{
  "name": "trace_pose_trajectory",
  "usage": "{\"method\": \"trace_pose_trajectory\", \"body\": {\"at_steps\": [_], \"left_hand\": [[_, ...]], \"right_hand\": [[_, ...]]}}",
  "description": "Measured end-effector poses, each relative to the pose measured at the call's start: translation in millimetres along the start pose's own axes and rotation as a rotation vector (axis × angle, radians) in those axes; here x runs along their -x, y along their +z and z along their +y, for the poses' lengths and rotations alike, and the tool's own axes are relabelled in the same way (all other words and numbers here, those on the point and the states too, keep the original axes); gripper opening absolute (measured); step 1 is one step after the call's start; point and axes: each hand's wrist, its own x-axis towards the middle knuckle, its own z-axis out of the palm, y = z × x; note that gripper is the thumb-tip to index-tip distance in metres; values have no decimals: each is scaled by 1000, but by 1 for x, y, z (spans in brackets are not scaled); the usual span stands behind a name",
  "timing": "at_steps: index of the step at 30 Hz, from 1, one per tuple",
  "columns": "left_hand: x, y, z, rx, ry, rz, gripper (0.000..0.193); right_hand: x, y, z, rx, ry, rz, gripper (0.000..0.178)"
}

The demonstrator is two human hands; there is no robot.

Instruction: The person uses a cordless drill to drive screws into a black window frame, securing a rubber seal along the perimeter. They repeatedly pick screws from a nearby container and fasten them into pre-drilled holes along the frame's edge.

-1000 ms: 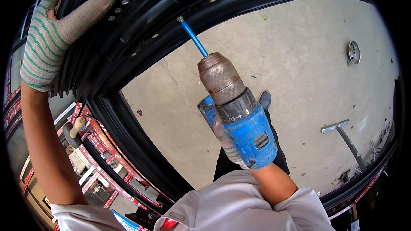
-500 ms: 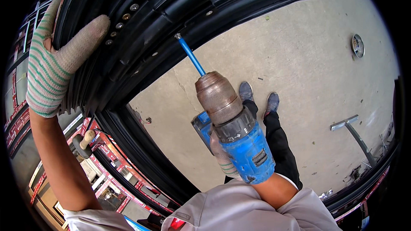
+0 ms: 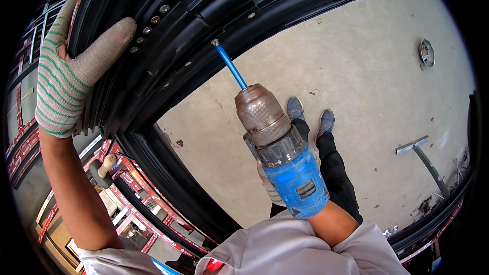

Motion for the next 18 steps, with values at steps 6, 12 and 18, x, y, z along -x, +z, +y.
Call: {"method": "trace_pose_trajectory", "body": {"at_steps": [6, 12, 18], "left_hand": [[1, 2, 4, 23, 7, 18, 87], [-1, 2, 7, -25, -25, 31, 88], [-1, 4, 11, 65, -20, 46, 89]], "right_hand": [[-5, -5, -4, 60, -34, 11, 38], [-7, -11, -11, 113, -55, 22, 42], [-15, -25, -14, 79, -250, 51, 45]]}}
